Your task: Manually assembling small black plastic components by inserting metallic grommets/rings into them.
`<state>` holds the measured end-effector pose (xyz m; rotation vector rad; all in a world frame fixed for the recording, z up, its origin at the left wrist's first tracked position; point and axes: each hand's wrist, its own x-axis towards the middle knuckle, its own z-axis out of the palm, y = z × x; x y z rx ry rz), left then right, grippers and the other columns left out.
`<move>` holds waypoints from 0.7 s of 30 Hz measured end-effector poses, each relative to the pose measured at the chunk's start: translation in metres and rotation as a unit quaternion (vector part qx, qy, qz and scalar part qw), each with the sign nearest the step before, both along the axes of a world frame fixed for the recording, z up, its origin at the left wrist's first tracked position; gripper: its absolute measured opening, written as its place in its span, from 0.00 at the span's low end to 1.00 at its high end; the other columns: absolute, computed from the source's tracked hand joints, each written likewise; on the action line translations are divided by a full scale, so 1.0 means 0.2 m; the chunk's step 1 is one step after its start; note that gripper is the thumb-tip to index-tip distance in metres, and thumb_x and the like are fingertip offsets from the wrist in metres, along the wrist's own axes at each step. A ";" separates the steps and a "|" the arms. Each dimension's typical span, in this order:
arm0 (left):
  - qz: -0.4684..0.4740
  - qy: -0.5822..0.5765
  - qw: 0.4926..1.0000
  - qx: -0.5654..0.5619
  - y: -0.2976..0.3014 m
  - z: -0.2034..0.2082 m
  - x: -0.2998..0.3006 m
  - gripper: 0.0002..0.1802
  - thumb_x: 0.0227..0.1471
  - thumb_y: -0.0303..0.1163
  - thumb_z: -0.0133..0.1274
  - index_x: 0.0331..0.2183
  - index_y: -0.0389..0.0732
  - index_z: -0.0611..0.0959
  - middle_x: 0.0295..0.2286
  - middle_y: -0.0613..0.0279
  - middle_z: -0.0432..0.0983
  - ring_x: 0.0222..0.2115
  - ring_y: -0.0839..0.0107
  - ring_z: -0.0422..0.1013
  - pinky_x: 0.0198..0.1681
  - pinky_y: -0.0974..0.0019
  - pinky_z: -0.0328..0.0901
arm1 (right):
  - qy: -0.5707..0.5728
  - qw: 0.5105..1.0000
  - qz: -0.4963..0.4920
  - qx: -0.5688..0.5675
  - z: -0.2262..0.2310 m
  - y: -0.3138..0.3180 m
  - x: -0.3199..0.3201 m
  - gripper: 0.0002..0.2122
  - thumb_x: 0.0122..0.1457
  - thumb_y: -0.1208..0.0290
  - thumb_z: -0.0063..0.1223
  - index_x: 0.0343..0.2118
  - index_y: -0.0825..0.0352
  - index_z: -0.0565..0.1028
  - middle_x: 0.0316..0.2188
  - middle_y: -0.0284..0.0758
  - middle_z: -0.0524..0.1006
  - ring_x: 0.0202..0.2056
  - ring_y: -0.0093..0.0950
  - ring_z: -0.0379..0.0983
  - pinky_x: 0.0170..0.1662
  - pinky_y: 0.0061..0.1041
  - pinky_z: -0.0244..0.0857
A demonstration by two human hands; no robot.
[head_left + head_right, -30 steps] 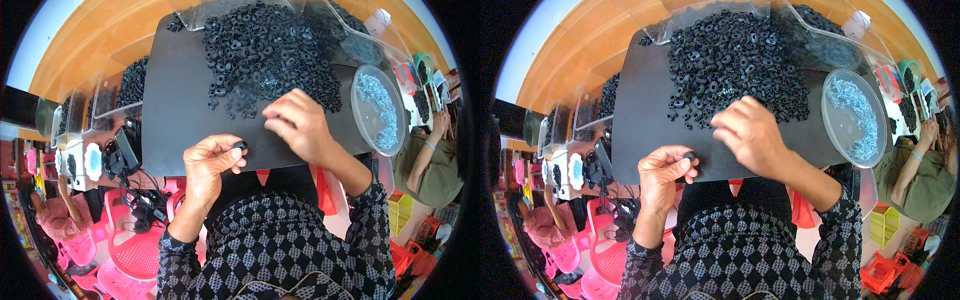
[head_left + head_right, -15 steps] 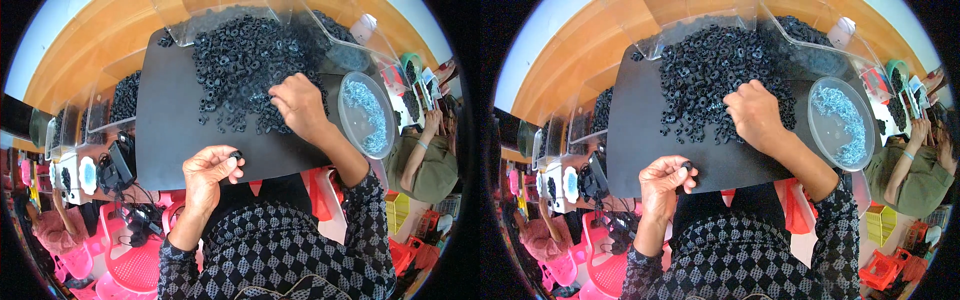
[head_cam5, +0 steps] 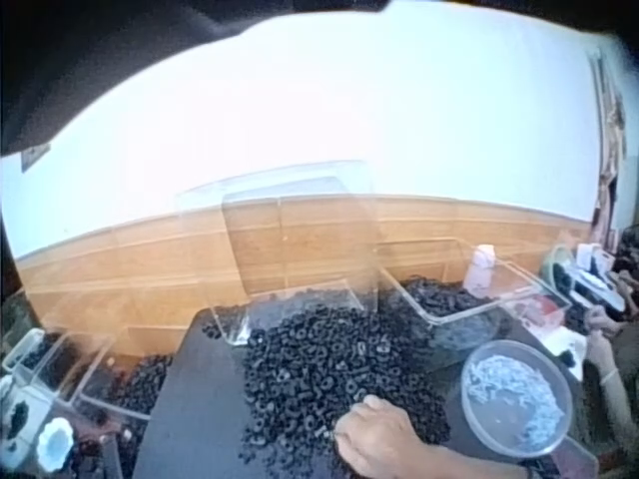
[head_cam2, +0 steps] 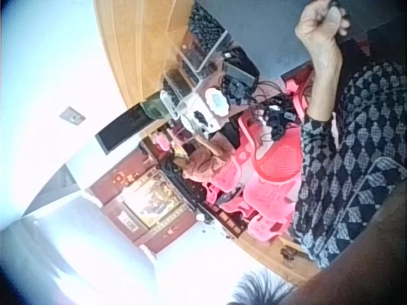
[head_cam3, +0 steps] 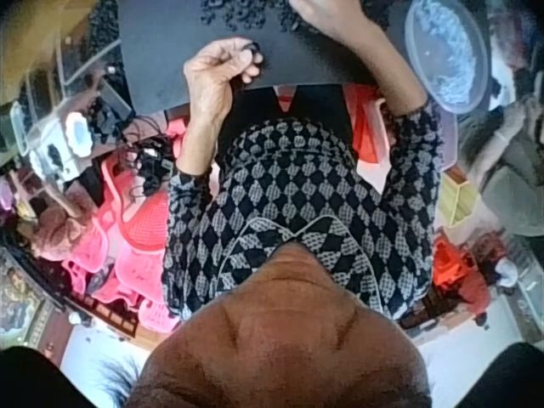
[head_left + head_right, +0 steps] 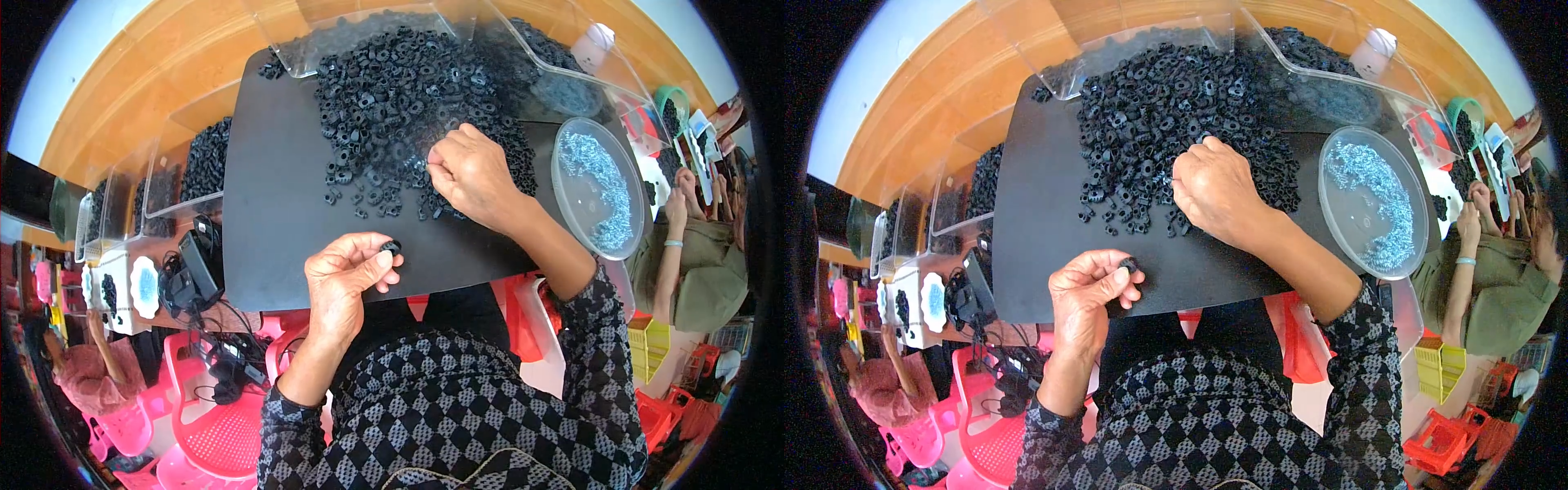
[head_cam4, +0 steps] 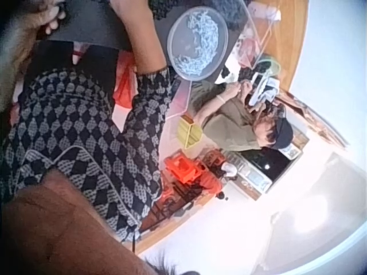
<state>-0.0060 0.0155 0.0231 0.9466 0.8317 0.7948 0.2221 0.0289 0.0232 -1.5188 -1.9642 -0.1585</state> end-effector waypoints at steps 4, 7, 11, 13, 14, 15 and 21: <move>0.026 0.009 0.999 0.021 0.02 0.01 0.03 0.08 0.48 0.21 0.56 0.33 0.31 0.79 0.25 0.53 0.78 0.20 0.74 0.72 0.22 0.75 0.65 | 0.097 0.993 0.023 -0.066 0.04 -0.05 -0.02 0.04 0.44 0.75 0.56 0.20 0.68 0.72 0.19 0.37 0.72 0.25 0.36 0.68 0.30 0.33 0.63; 0.027 -0.009 0.999 0.030 0.03 0.02 0.06 0.08 0.48 0.22 0.56 0.34 0.31 0.79 0.25 0.53 0.78 0.20 0.74 0.72 0.23 0.75 0.66 | 0.251 0.945 0.045 -0.205 0.12 -0.12 -0.05 0.04 0.48 0.77 0.57 0.23 0.70 0.73 0.17 0.28 0.68 0.22 0.18 0.65 0.26 0.21 0.59; 0.023 -0.020 0.998 0.047 0.04 -0.01 0.06 0.09 0.46 0.20 0.56 0.34 0.30 0.79 0.25 0.53 0.78 0.21 0.73 0.73 0.24 0.74 0.67 | 0.363 0.861 0.105 -0.340 0.19 -0.17 -0.09 0.04 0.50 0.76 0.57 0.24 0.70 0.75 0.20 0.25 0.71 0.24 0.12 0.64 0.26 0.17 0.58; 0.017 -0.021 0.998 0.052 0.03 -0.01 0.06 0.10 0.47 0.20 0.56 0.35 0.30 0.79 0.26 0.54 0.78 0.22 0.74 0.73 0.24 0.75 0.67 | 0.368 0.850 0.110 -0.362 0.20 -0.18 -0.10 0.04 0.50 0.76 0.56 0.24 0.70 0.75 0.19 0.25 0.72 0.23 0.12 0.64 0.26 0.16 0.58; 0.010 -0.024 0.998 0.059 0.03 -0.02 0.06 0.10 0.47 0.19 0.56 0.36 0.30 0.79 0.27 0.55 0.78 0.23 0.74 0.72 0.25 0.76 0.67 | 0.370 0.839 0.124 -0.378 0.20 -0.18 -0.10 0.04 0.50 0.76 0.56 0.24 0.70 0.75 0.19 0.25 0.72 0.23 0.12 0.64 0.26 0.16 0.58; 0.010 -0.023 0.998 0.058 0.03 -0.02 0.06 0.10 0.47 0.19 0.56 0.36 0.30 0.79 0.27 0.55 0.78 0.23 0.74 0.72 0.25 0.76 0.67 | 0.372 0.829 0.138 -0.394 0.20 -0.17 -0.10 0.04 0.50 0.75 0.56 0.24 0.70 0.75 0.19 0.24 0.72 0.23 0.12 0.64 0.26 0.16 0.58; -0.026 -0.017 0.995 0.095 0.02 -0.03 0.05 0.10 0.48 0.19 0.55 0.36 0.31 0.80 0.27 0.56 0.78 0.23 0.75 0.73 0.26 0.76 0.67 | 0.405 0.797 0.146 -0.423 0.15 -0.15 -0.10 0.06 0.51 0.73 0.57 0.25 0.71 0.76 0.19 0.25 0.73 0.24 0.11 0.65 0.27 0.15 0.60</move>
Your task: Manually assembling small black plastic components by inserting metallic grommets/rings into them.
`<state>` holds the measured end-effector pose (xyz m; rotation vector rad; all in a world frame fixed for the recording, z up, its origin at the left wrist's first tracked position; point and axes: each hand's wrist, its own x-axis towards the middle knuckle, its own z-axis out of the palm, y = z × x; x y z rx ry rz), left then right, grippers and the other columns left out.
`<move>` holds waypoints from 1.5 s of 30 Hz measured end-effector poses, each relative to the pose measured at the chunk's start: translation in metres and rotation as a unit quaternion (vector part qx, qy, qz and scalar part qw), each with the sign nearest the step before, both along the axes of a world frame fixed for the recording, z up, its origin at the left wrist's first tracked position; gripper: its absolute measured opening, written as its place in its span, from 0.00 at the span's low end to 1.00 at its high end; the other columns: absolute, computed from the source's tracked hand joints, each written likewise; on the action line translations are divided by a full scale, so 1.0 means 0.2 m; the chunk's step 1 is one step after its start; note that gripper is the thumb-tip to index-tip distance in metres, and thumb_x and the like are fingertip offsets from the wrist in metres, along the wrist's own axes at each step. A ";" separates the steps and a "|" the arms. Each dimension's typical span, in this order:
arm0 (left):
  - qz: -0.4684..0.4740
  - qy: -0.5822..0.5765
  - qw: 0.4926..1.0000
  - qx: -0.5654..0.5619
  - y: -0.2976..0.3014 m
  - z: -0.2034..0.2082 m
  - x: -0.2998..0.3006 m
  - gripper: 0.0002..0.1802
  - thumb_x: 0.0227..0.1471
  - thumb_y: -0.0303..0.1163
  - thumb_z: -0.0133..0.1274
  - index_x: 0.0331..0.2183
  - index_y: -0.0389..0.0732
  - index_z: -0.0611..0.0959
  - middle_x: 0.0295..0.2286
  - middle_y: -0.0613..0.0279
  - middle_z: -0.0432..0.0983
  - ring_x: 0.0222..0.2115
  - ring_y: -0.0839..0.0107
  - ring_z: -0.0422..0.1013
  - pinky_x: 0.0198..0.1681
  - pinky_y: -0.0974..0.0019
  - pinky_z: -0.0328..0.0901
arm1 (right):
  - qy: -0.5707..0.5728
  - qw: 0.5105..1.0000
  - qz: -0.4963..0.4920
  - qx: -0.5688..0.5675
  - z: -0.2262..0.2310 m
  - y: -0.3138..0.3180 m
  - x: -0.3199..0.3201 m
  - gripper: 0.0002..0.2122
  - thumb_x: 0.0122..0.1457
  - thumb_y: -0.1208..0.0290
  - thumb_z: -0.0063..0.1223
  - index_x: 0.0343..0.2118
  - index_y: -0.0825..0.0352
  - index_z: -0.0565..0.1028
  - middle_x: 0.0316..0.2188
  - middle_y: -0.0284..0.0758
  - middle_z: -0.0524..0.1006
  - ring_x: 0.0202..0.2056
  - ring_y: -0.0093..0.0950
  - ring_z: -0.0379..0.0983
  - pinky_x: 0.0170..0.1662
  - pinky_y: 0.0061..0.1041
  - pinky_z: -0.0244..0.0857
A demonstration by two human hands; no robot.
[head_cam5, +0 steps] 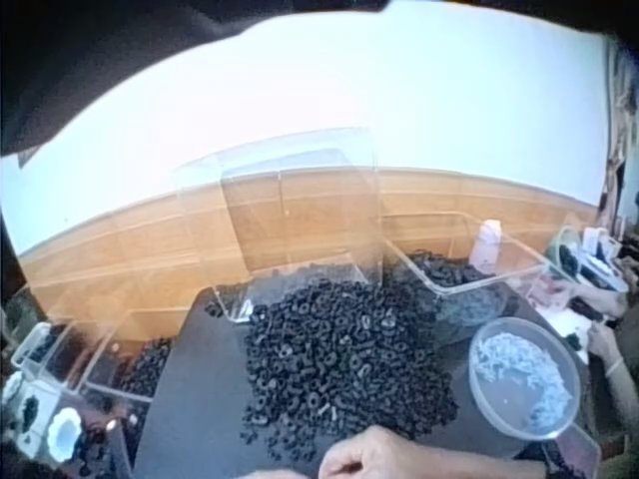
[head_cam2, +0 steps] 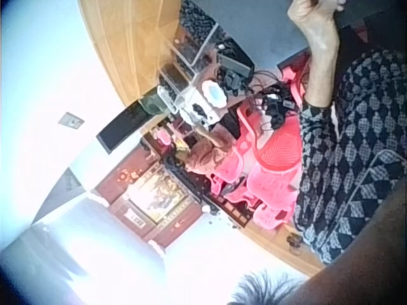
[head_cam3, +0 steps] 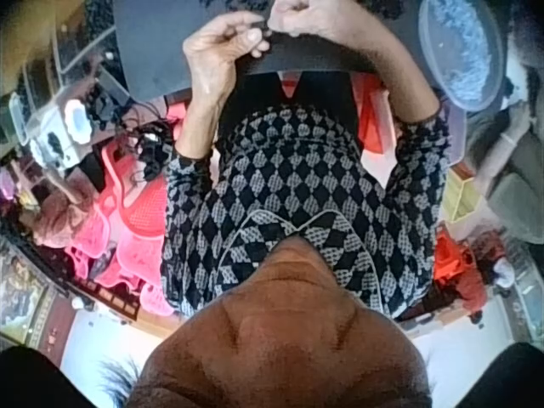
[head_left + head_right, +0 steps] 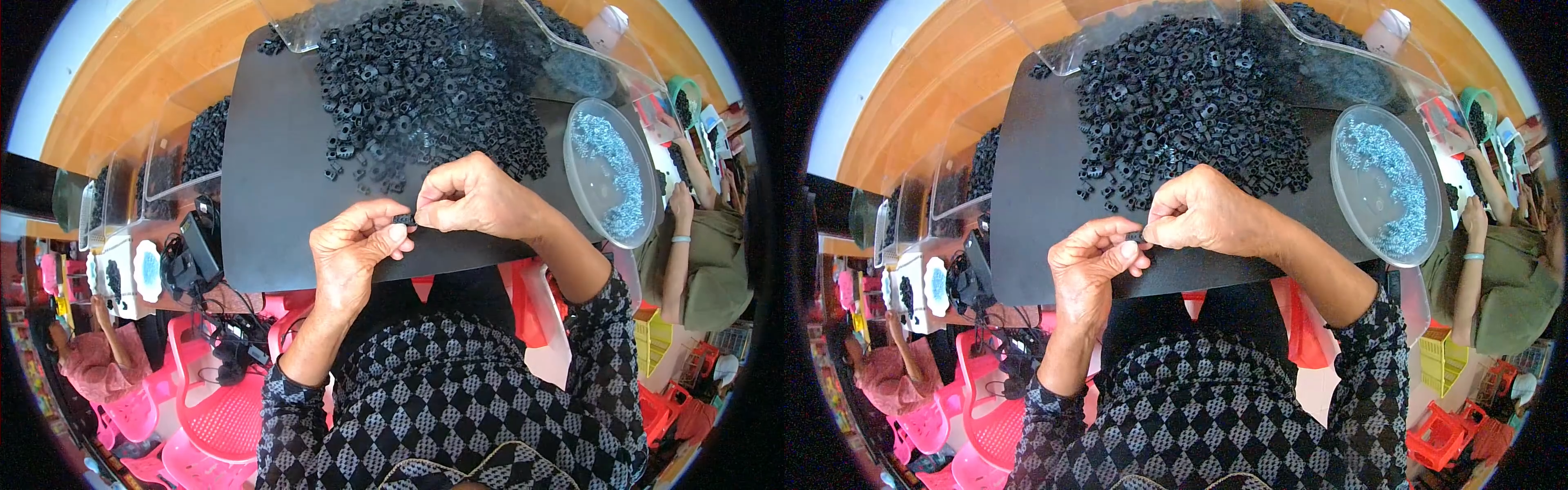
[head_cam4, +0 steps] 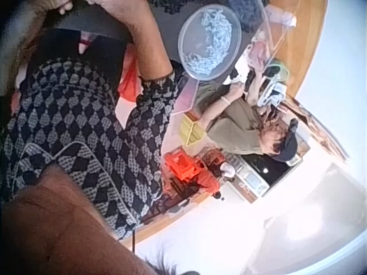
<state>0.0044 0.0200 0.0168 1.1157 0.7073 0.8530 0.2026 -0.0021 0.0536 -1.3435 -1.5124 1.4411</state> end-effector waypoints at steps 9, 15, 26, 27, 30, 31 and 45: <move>-0.005 -0.021 0.997 -0.074 -0.08 -0.03 -0.02 0.10 0.50 0.21 0.54 0.38 0.30 0.78 0.28 0.56 0.78 0.23 0.76 0.72 0.26 0.76 0.67 | 0.016 0.998 -0.065 0.000 -0.06 -0.05 -0.09 0.07 0.53 0.71 0.58 0.25 0.71 0.77 0.20 0.27 0.75 0.24 0.13 0.67 0.27 0.15 0.61; 0.034 -0.030 0.999 -0.027 -0.07 -0.03 -0.06 0.10 0.48 0.19 0.55 0.36 0.30 0.79 0.27 0.56 0.78 0.24 0.75 0.72 0.26 0.75 0.68 | 0.028 0.998 -0.046 -0.018 -0.06 -0.06 -0.10 0.08 0.53 0.71 0.58 0.25 0.71 0.77 0.19 0.27 0.74 0.23 0.14 0.67 0.27 0.16 0.61; 0.049 -0.052 0.992 -0.103 -0.04 0.00 -0.05 0.10 0.47 0.22 0.56 0.34 0.27 0.78 0.26 0.50 0.77 0.20 0.71 0.72 0.22 0.72 0.67 | -0.084 0.977 -0.160 0.111 -0.02 -0.09 -0.16 0.06 0.54 0.73 0.56 0.29 0.72 0.75 0.25 0.30 0.72 0.26 0.16 0.69 0.30 0.16 0.61; 0.053 -0.054 0.992 -0.102 -0.04 0.00 -0.05 0.10 0.47 0.21 0.56 0.34 0.27 0.77 0.26 0.50 0.77 0.20 0.71 0.72 0.22 0.72 0.67 | -0.084 0.978 -0.158 0.111 -0.02 -0.09 -0.17 0.06 0.54 0.73 0.56 0.29 0.72 0.75 0.25 0.30 0.72 0.26 0.16 0.69 0.30 0.16 0.61; 0.046 -0.062 0.995 -0.056 -0.06 -0.01 -0.03 0.09 0.47 0.20 0.56 0.34 0.27 0.77 0.26 0.51 0.77 0.20 0.71 0.72 0.22 0.72 0.67 | -0.004 0.979 -0.158 0.127 -0.08 -0.10 -0.20 0.05 0.51 0.74 0.56 0.26 0.70 0.75 0.20 0.34 0.74 0.24 0.21 0.70 0.28 0.22 0.64; 0.052 -0.049 0.995 -0.063 -0.07 0.00 -0.02 0.10 0.46 0.19 0.56 0.34 0.27 0.77 0.26 0.52 0.77 0.20 0.70 0.72 0.23 0.72 0.68 | -0.004 0.979 -0.158 0.127 -0.07 -0.10 -0.20 0.05 0.51 0.74 0.56 0.26 0.70 0.75 0.20 0.34 0.74 0.24 0.21 0.70 0.28 0.22 0.64; 0.080 -0.032 0.994 -0.070 -0.02 -0.01 -0.08 0.08 0.47 0.22 0.56 0.33 0.30 0.78 0.26 0.49 0.77 0.19 0.71 0.72 0.21 0.72 0.66 | -0.354 0.819 -0.179 0.415 -0.17 0.03 -0.10 0.07 0.43 0.80 0.57 0.28 0.67 0.76 0.23 0.36 0.71 0.28 0.33 0.66 0.29 0.30 0.62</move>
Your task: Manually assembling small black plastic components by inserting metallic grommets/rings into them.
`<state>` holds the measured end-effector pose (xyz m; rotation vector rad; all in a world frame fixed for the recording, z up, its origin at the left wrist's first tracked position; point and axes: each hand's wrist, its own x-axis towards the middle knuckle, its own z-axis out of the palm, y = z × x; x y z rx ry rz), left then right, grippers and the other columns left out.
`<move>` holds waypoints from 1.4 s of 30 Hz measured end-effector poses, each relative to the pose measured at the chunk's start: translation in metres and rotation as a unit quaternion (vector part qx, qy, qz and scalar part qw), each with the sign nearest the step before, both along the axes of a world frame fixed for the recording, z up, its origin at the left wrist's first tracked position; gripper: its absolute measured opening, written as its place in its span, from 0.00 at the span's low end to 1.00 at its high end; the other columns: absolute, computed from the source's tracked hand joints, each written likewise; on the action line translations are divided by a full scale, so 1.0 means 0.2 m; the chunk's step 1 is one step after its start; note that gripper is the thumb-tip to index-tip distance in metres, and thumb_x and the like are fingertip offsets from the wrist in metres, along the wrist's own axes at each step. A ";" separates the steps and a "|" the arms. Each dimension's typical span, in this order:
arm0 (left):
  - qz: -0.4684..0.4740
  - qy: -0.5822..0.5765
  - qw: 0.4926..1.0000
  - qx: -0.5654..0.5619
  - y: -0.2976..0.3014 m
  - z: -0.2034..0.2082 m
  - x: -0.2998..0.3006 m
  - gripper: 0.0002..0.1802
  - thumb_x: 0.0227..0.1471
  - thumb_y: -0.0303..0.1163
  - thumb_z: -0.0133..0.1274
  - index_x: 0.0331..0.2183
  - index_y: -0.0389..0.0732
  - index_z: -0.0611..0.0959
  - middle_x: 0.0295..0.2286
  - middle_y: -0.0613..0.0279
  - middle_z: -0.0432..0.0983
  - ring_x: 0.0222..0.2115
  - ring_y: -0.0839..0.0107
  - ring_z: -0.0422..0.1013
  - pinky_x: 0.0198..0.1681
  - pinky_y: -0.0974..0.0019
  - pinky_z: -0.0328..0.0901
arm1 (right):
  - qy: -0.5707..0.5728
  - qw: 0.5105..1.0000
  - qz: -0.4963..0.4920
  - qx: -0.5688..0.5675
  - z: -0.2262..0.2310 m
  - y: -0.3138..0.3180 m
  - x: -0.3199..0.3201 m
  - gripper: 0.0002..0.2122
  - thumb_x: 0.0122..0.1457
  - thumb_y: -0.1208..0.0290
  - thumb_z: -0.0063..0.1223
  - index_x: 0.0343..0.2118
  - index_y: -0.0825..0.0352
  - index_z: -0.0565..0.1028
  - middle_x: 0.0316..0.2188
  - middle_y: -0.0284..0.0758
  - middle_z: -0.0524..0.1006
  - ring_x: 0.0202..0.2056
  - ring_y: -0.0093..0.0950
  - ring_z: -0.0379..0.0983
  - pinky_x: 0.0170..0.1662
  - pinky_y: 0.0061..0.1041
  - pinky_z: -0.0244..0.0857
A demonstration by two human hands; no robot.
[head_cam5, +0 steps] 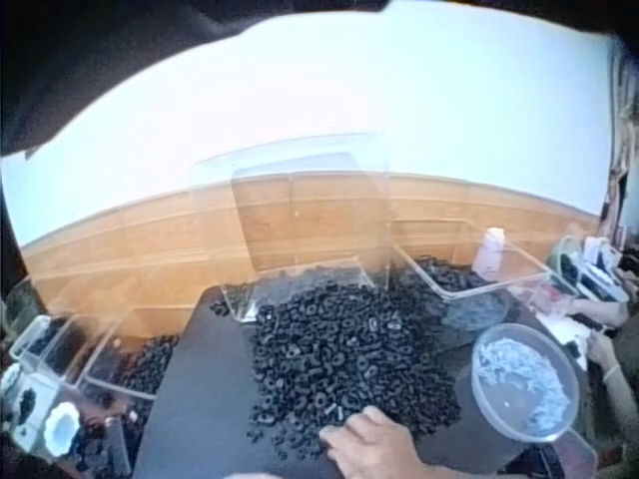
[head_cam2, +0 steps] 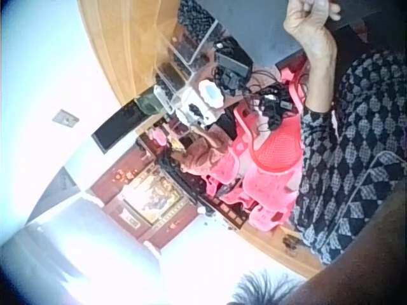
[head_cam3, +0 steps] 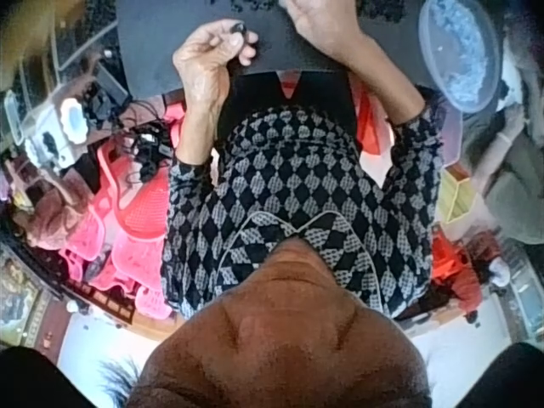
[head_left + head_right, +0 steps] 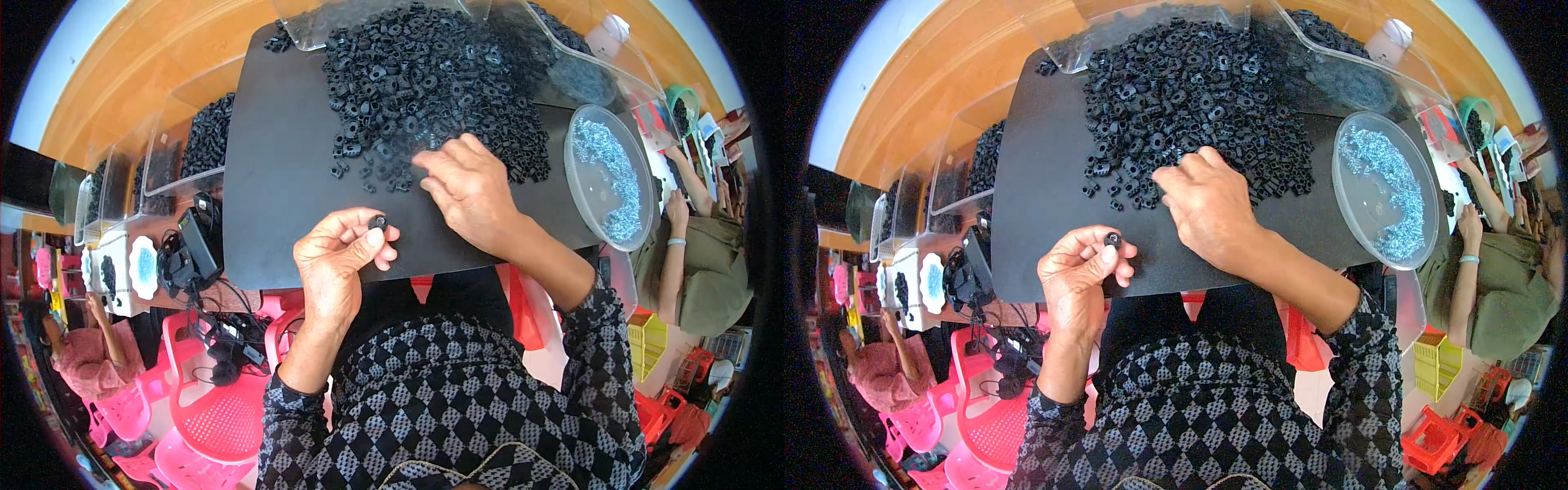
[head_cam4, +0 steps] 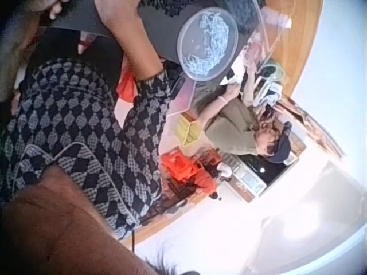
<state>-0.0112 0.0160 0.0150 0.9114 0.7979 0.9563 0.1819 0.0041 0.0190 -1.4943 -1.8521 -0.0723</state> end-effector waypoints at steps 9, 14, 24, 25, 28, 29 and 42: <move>0.000 0.013 1.000 -0.008 0.01 0.01 0.01 0.07 0.47 0.20 0.56 0.33 0.30 0.78 0.26 0.51 0.78 0.20 0.72 0.72 0.22 0.74 0.66 | -0.041 0.997 0.056 -0.020 0.00 0.04 0.00 0.07 0.42 0.78 0.59 0.27 0.66 0.75 0.22 0.34 0.70 0.28 0.33 0.67 0.29 0.29 0.63; 0.037 -0.002 0.999 0.020 0.03 0.00 0.11 0.08 0.48 0.20 0.54 0.34 0.30 0.77 0.27 0.57 0.77 0.24 0.73 0.72 0.27 0.74 0.67 | 0.056 0.991 0.115 -0.038 0.09 -0.06 -0.05 0.08 0.42 0.80 0.57 0.27 0.68 0.73 0.21 0.35 0.71 0.26 0.34 0.66 0.29 0.30 0.61; 0.055 -0.057 0.997 0.016 -0.01 0.00 0.17 0.09 0.49 0.19 0.54 0.36 0.31 0.76 0.27 0.60 0.75 0.24 0.76 0.69 0.30 0.75 0.67 | 0.104 0.990 0.085 -0.035 0.09 -0.11 -0.11 0.08 0.44 0.79 0.57 0.28 0.68 0.71 0.22 0.36 0.70 0.26 0.36 0.65 0.30 0.32 0.61; 0.058 -0.076 0.995 0.012 -0.01 -0.01 0.17 0.09 0.49 0.19 0.54 0.36 0.31 0.76 0.26 0.60 0.75 0.23 0.76 0.69 0.30 0.75 0.67 | 0.117 0.988 0.085 -0.047 0.09 -0.11 -0.11 0.07 0.45 0.76 0.57 0.27 0.67 0.71 0.23 0.37 0.70 0.28 0.36 0.66 0.31 0.33 0.61; 0.032 -0.101 0.994 -0.038 0.00 0.01 0.16 0.09 0.49 0.20 0.54 0.36 0.32 0.76 0.26 0.61 0.75 0.23 0.76 0.69 0.30 0.75 0.66 | 0.156 0.984 0.085 -0.035 0.07 -0.12 -0.09 0.07 0.45 0.77 0.57 0.29 0.67 0.74 0.24 0.35 0.71 0.29 0.35 0.66 0.32 0.31 0.62; 0.032 -0.100 0.994 -0.038 0.00 0.01 0.16 0.09 0.49 0.20 0.54 0.36 0.32 0.76 0.26 0.61 0.75 0.23 0.76 0.69 0.30 0.75 0.66 | 0.157 0.983 0.085 -0.035 0.07 -0.12 -0.09 0.07 0.45 0.77 0.57 0.29 0.67 0.74 0.24 0.35 0.71 0.29 0.35 0.66 0.32 0.31 0.62; 0.039 -0.080 0.996 -0.003 -0.02 0.07 0.15 0.09 0.49 0.19 0.53 0.36 0.30 0.76 0.27 0.59 0.75 0.23 0.74 0.70 0.29 0.73 0.67 | 0.140 0.989 0.044 0.021 0.09 -0.14 -0.11 0.10 0.42 0.78 0.60 0.31 0.66 0.76 0.26 0.34 0.73 0.30 0.32 0.68 0.32 0.29 0.64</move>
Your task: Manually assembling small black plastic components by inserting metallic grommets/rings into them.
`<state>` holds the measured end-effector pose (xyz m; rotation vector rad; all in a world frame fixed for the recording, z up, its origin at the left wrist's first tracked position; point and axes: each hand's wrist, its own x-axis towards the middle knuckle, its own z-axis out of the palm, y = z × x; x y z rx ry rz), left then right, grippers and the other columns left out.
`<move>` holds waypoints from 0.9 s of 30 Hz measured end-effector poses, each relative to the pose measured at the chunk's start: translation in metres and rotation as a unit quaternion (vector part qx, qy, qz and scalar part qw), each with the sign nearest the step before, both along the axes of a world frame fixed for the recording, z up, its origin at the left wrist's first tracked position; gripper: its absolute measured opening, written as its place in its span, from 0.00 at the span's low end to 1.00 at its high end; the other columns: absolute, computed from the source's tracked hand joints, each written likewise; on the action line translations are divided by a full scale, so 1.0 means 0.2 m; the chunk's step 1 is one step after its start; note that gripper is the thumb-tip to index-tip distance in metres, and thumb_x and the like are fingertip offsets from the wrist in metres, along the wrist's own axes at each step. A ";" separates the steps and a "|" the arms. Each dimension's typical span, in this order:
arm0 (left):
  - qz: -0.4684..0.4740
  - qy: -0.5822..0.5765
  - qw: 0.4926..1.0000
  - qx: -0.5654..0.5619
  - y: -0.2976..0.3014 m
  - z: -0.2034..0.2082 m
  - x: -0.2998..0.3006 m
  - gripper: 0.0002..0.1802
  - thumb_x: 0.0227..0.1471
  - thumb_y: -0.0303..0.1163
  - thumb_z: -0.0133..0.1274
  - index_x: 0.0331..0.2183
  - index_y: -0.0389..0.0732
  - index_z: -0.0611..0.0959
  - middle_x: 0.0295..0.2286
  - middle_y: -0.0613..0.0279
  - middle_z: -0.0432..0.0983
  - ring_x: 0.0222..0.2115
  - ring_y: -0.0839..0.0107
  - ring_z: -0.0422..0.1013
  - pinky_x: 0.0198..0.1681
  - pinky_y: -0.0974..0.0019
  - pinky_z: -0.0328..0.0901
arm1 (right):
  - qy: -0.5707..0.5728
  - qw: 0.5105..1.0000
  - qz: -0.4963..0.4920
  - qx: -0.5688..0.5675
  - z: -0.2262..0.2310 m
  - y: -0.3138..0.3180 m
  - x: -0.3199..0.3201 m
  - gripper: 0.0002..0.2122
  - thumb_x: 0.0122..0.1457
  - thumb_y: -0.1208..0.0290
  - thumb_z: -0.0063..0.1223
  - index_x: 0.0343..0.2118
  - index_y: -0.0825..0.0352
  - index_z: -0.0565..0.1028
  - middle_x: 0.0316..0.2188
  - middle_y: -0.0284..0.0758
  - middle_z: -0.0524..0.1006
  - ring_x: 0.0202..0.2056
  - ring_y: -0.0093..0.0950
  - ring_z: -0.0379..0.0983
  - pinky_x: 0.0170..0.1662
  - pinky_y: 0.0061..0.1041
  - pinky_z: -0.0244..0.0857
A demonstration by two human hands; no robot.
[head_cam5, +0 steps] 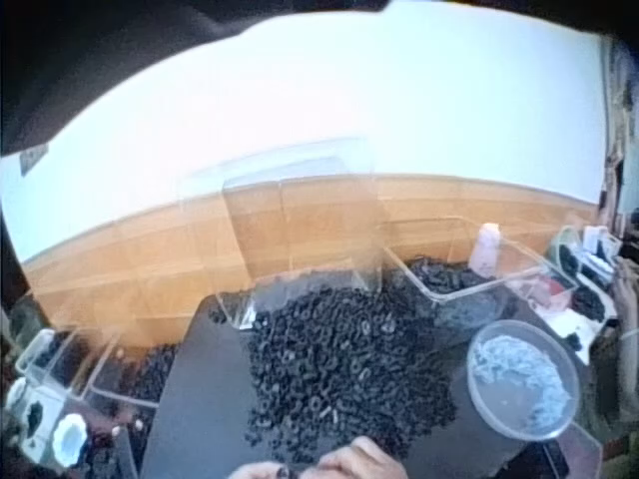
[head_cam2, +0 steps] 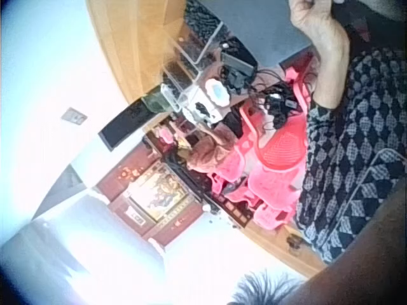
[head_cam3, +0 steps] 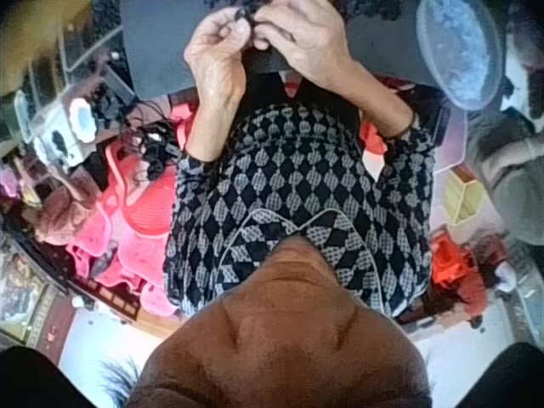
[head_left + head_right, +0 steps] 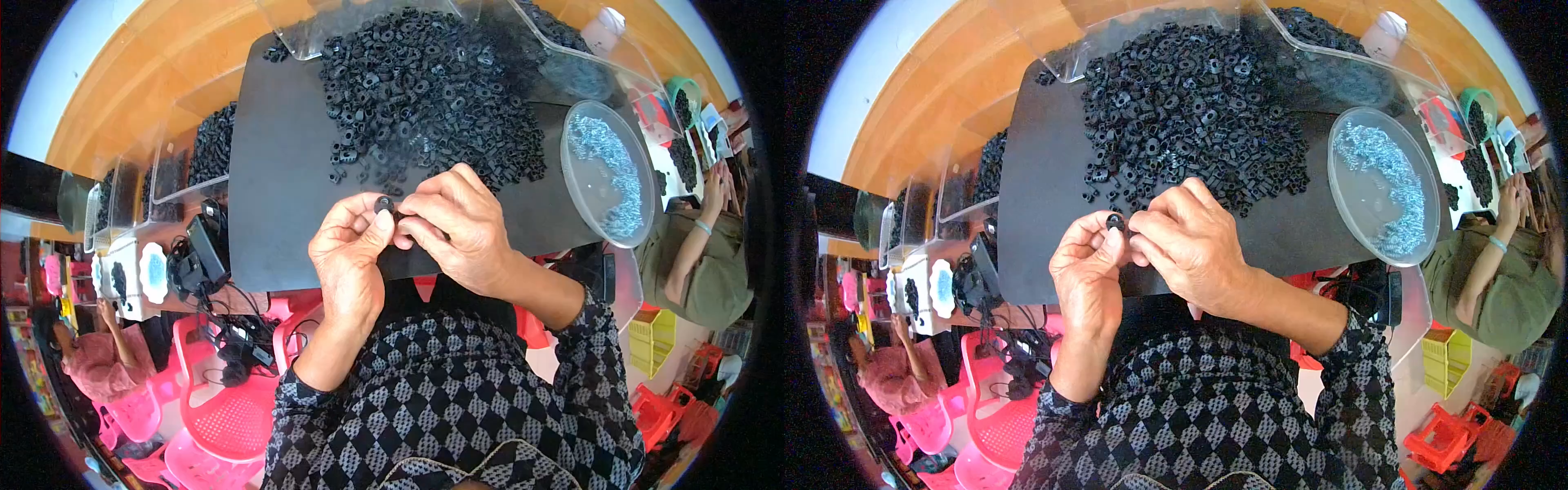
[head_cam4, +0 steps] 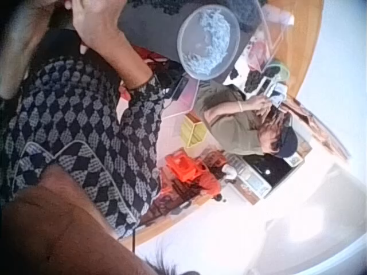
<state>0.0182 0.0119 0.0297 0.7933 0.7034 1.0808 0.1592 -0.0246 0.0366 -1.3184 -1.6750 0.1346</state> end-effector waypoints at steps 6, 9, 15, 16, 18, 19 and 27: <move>0.018 -0.017 0.999 0.025 0.00 0.00 0.03 0.09 0.49 0.18 0.54 0.36 0.30 0.76 0.29 0.58 0.76 0.25 0.73 0.71 0.30 0.73 0.68 | 0.016 1.000 0.011 0.008 0.03 0.00 0.01 0.11 0.42 0.77 0.61 0.30 0.67 0.73 0.25 0.34 0.72 0.29 0.32 0.67 0.32 0.29 0.63; 0.044 -0.014 0.998 0.044 -0.01 0.02 0.03 0.09 0.49 0.19 0.54 0.36 0.31 0.76 0.30 0.58 0.76 0.26 0.74 0.71 0.31 0.74 0.68 | 0.100 0.993 0.027 -0.062 0.05 -0.01 0.03 0.09 0.44 0.76 0.60 0.30 0.68 0.73 0.24 0.36 0.72 0.28 0.32 0.68 0.32 0.28 0.63; 0.073 0.031 0.989 0.128 -0.03 0.02 0.08 0.10 0.49 0.21 0.55 0.36 0.32 0.75 0.32 0.57 0.75 0.31 0.74 0.71 0.36 0.74 0.67 | 0.358 0.891 0.112 -0.256 0.05 0.00 0.05 0.07 0.55 0.73 0.53 0.29 0.72 0.75 0.23 0.32 0.74 0.25 0.18 0.69 0.29 0.20 0.64; 0.073 0.023 0.989 0.130 -0.03 0.03 0.08 0.10 0.49 0.21 0.55 0.37 0.32 0.75 0.32 0.58 0.75 0.32 0.74 0.71 0.37 0.74 0.67 | 0.358 0.891 0.113 -0.256 0.06 0.00 0.05 0.07 0.55 0.73 0.53 0.29 0.72 0.75 0.23 0.32 0.74 0.25 0.18 0.69 0.29 0.20 0.64; 0.094 0.056 0.980 0.164 -0.03 0.01 0.09 0.11 0.49 0.21 0.55 0.37 0.32 0.74 0.32 0.58 0.75 0.32 0.75 0.70 0.38 0.74 0.66 | 0.391 0.878 0.099 -0.257 0.07 0.00 0.03 0.07 0.56 0.74 0.51 0.30 0.73 0.74 0.22 0.29 0.75 0.26 0.14 0.68 0.29 0.16 0.63; 0.110 0.087 0.970 0.197 -0.03 -0.01 0.10 0.11 0.49 0.21 0.55 0.37 0.32 0.74 0.32 0.58 0.75 0.32 0.75 0.70 0.39 0.74 0.66 | 0.391 0.878 0.098 -0.257 0.07 0.00 0.03 0.07 0.56 0.74 0.51 0.30 0.73 0.74 0.22 0.29 0.75 0.26 0.14 0.68 0.29 0.16 0.63; 0.136 0.142 0.948 0.251 -0.02 -0.02 0.14 0.11 0.49 0.21 0.55 0.38 0.32 0.75 0.33 0.58 0.76 0.33 0.75 0.70 0.40 0.74 0.66 | 0.379 0.887 0.055 -0.256 0.04 -0.01 0.04 0.05 0.57 0.76 0.51 0.32 0.72 0.74 0.25 0.29 0.74 0.27 0.14 0.69 0.31 0.15 0.64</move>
